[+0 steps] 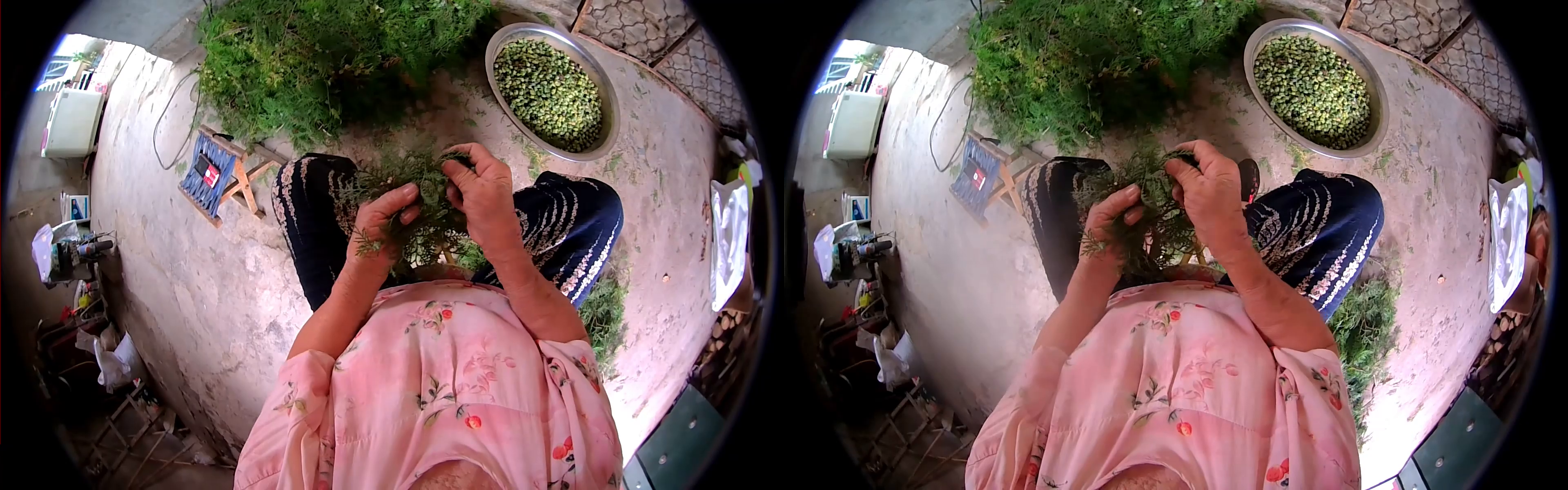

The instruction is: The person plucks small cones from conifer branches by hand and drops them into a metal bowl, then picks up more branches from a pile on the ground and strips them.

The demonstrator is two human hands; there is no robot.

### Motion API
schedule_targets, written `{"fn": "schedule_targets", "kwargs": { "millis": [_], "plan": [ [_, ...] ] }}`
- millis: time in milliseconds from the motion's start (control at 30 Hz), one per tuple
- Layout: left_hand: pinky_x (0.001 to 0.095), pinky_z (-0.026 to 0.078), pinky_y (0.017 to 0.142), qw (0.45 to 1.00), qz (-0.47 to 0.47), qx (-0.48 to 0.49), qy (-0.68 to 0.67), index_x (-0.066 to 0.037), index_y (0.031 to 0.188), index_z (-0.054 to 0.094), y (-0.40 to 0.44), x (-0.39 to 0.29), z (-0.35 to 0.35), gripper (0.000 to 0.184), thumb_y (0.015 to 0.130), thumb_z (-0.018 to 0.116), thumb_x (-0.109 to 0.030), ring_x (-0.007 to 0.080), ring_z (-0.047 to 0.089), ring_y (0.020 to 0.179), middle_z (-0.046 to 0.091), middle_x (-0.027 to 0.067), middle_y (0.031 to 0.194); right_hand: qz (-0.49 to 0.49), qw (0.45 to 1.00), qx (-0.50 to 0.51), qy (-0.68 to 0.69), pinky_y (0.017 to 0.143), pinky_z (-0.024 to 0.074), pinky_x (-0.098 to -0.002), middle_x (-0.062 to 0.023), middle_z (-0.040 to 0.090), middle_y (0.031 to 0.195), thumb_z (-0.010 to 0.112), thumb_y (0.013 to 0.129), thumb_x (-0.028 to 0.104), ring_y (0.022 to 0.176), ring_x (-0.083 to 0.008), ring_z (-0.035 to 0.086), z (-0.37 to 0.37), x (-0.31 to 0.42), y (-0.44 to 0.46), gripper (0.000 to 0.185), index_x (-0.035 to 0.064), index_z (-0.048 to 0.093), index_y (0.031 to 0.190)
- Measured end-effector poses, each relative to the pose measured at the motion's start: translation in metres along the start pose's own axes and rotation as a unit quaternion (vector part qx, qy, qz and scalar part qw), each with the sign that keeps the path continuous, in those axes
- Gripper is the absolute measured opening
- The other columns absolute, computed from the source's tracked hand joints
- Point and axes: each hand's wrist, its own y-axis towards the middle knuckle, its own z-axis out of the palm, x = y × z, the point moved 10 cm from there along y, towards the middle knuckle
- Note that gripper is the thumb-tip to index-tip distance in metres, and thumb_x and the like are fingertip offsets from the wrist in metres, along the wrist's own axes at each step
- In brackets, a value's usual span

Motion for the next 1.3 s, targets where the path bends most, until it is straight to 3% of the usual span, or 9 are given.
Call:
{"fn": "schedule_targets", "kwargs": {
  "millis": [67,300,433,567,633,833,1000,1100,1300],
  "plan": [
    [0.0216,0.032,0.052,1.0,0.0,-0.027,-0.015,-0.01,0.066,0.051,0.001,0.001,-0.005,0.017,0.076,0.06,-0.02,0.008,0.038,0.052,0.042,-0.003,0.056,0.074,0.988,-0.1,0.094,0.038,0.0306,-0.017,0.0007,0.049,0.064,0.052,0.083,0.008,0.046,-0.0047,0.041,-0.025,-0.004,0.005,0.011,0.0026,0.053,0.093],
    [0.0249,0.043,0.052,0.996,-0.017,-0.007,-0.088,-0.013,0.061,0.044,0.005,-0.008,0.007,0.026,0.081,0.056,-0.024,0.0116,0.046,0.053,0.043,-0.0022,0.057,0.057,0.953,0.01,0.297,0.056,0.0434,-0.0226,-0.0106,0.057,0.086,0.053,0.081,0.008,0.075,-0.0173,0.055,-0.019,0.019,0.005,0.02,0.0016,0.049,0.1],
    [0.0239,0.04,0.048,0.994,0.023,-0.023,-0.107,-0.013,0.062,0.043,0.007,-0.019,0.015,0.026,0.083,0.054,-0.023,0.0107,0.044,0.05,0.043,-0.0025,0.056,0.09,0.934,0.118,0.325,0.05,0.0412,-0.0222,-0.007,0.058,0.081,0.054,0.08,0.003,0.069,-0.0155,0.055,0.011,0.007,-0.005,0.013,0.0027,0.054,0.093],
    [0.022,0.04,0.05,0.993,0.032,-0.051,-0.099,-0.011,0.071,0.05,0.016,-0.013,-0.004,0.014,0.083,0.053,-0.019,0.01,0.047,0.052,0.046,-0.0019,0.058,0.143,0.972,0.153,0.104,0.051,0.0405,-0.0225,-0.0038,0.056,0.077,0.06,0.076,0.003,0.066,-0.0135,0.053,0.038,-0.01,-0.025,0.014,0.0033,0.058,0.089],
    [0.022,0.042,0.052,0.992,0.048,-0.063,-0.101,-0.008,0.079,0.055,0.012,-0.016,-0.001,0.011,0.083,0.052,-0.018,0.0103,0.049,0.054,0.05,-0.0007,0.061,-0.267,0.927,0.175,-0.199,0.057,0.0424,-0.0232,-0.0046,0.054,0.077,0.062,0.072,0.001,0.067,-0.0147,0.053,0.062,0.049,-0.038,0.017,0.0027,0.061,0.088],
    [0.0235,0.048,0.066,0.994,0.105,-0.019,-0.016,0.001,0.114,0.047,0.022,-0.009,-0.016,0.032,0.088,0.044,-0.017,0.0127,0.056,0.074,0.057,0.0066,0.089,-0.276,0.912,0.185,-0.241,0.067,0.0423,-0.0238,-0.0058,0.054,0.081,0.064,0.067,-0.002,0.074,-0.0171,0.053,0.082,0.038,-0.047,0.022,0.003,0.062,0.088],
    [0.0245,0.047,0.056,0.987,0.109,-0.113,-0.015,0.003,0.1,0.054,0.002,-0.019,-0.008,0.026,0.083,0.05,-0.017,0.011,0.055,0.065,0.057,0.0045,0.079,-0.32,0.907,0.11,-0.25,0.057,0.0418,-0.0223,-0.0038,0.054,0.074,0.061,0.072,0.0,0.063,-0.0132,0.051,0.067,0.053,-0.039,0.016,0.0024,0.06,0.088],
    [0.0233,0.044,0.052,0.992,0.069,-0.104,0.005,-0.004,0.074,0.059,0.003,-0.019,0.0,0.011,0.077,0.057,-0.015,0.0113,0.052,0.057,0.056,0.0022,0.066,0.048,0.99,0.062,0.121,0.041,0.0323,-0.0135,0.0023,0.05,0.062,0.057,0.083,0.009,0.05,-0.002,0.044,0.035,-0.001,-0.01,0.009,0.0015,0.057,0.087],
    [0.0244,0.042,0.049,0.983,0.113,-0.144,0.012,-0.003,0.074,0.059,0.003,-0.024,-0.01,0.007,0.072,0.063,-0.009,0.0114,0.049,0.055,0.056,0.0017,0.07,0.0,0.991,-0.034,0.129,0.043,0.0326,-0.0179,-0.0003,0.048,0.064,0.055,0.084,0.011,0.051,-0.0078,0.042,-0.023,0.028,0.013,0.014,0.0008,0.053,0.093]
  ]
}}
